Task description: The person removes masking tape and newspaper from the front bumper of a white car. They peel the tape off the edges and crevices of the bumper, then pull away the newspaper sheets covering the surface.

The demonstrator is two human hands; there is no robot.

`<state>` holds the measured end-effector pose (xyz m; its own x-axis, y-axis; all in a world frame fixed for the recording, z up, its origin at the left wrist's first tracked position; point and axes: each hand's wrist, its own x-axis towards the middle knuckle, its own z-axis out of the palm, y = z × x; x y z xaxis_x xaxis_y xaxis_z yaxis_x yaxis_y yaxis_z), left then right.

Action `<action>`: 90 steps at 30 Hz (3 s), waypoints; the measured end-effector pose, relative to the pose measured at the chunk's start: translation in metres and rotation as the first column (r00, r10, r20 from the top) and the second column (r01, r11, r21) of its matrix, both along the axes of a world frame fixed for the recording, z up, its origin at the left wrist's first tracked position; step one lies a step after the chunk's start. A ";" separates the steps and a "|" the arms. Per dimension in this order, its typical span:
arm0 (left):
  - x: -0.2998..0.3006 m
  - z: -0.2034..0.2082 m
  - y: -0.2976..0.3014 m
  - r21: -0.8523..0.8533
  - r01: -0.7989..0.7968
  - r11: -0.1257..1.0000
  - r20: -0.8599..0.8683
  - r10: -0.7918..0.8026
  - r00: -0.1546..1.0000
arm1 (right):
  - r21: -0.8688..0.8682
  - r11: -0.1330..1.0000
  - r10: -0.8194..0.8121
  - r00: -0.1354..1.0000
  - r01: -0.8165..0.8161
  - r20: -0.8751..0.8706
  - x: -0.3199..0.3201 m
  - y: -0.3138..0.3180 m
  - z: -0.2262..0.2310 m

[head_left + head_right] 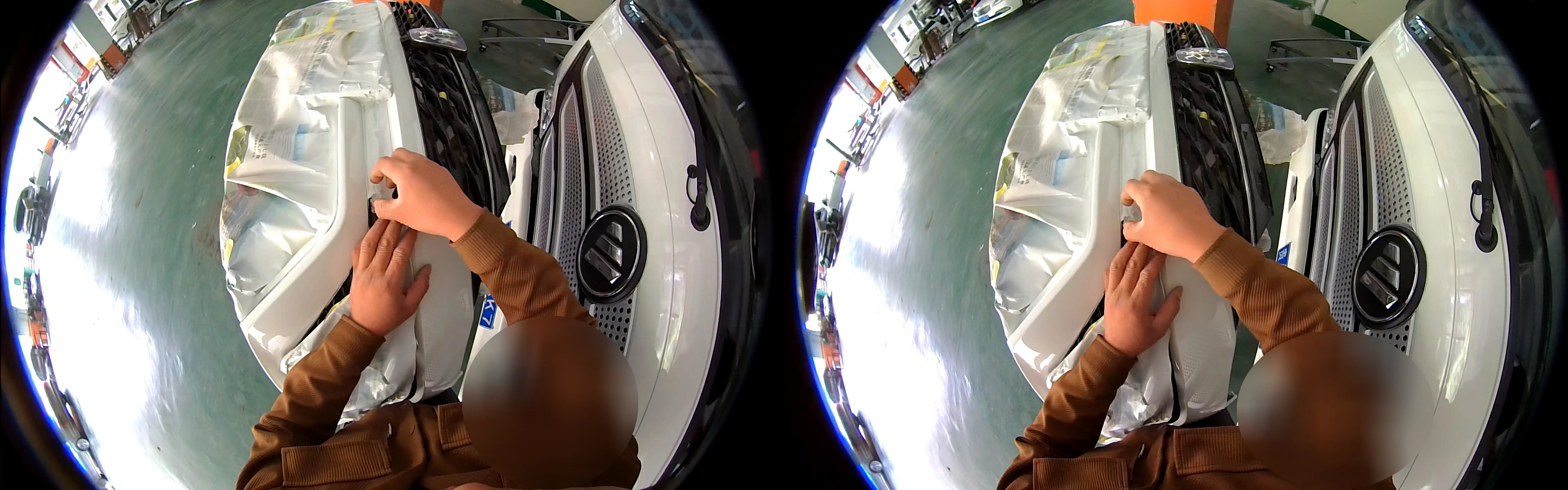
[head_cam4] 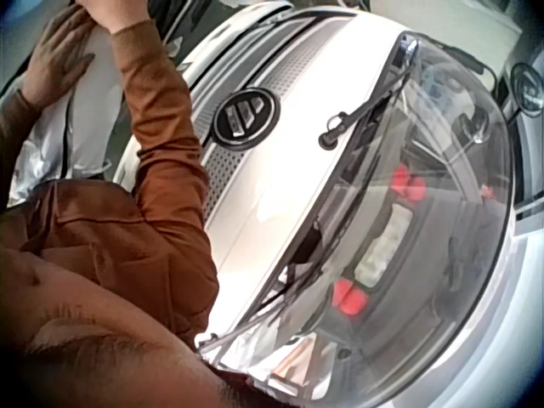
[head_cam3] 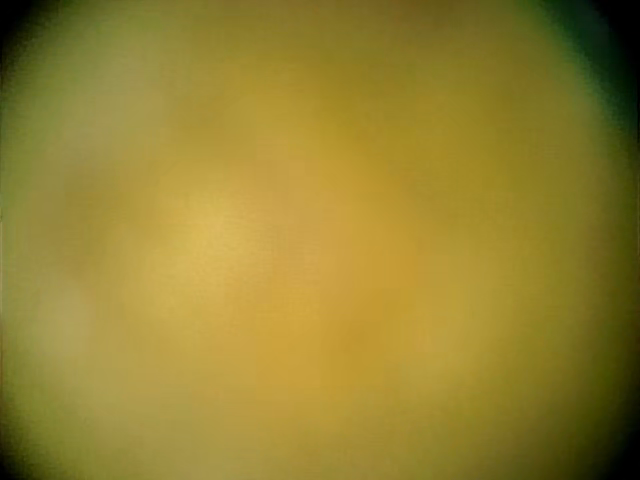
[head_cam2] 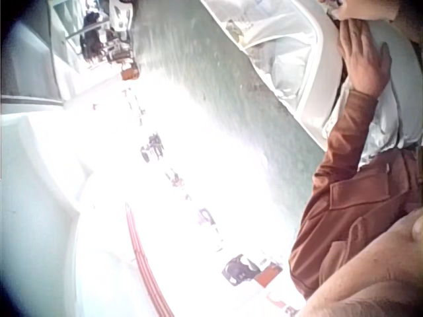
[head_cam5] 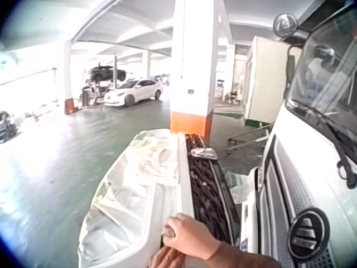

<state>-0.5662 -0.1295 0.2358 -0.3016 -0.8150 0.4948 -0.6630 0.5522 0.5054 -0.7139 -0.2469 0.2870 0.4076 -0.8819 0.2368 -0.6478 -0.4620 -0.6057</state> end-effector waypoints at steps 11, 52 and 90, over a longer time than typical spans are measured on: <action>0.003 -0.004 -0.002 0.028 0.037 0.999 0.000 -0.037 0.999 | -0.171 0.984 -0.001 0.960 -0.049 -0.279 0.019 -0.001 0.003; 0.004 0.000 -0.001 -0.009 0.040 0.999 -0.062 -0.040 0.997 | -0.273 0.947 -0.139 0.983 0.167 0.121 0.025 0.007 -0.032; 0.006 0.008 -0.002 0.035 0.071 0.997 -0.136 -0.065 0.988 | -0.158 0.944 -0.214 0.902 0.290 0.376 0.024 0.010 -0.035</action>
<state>-0.5598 -0.1311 0.2439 -0.2896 -0.8145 0.5027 -0.5488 0.5716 0.6100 -0.6901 -0.2372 0.2519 0.0356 -0.8602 0.5088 -0.5236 -0.4497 -0.7236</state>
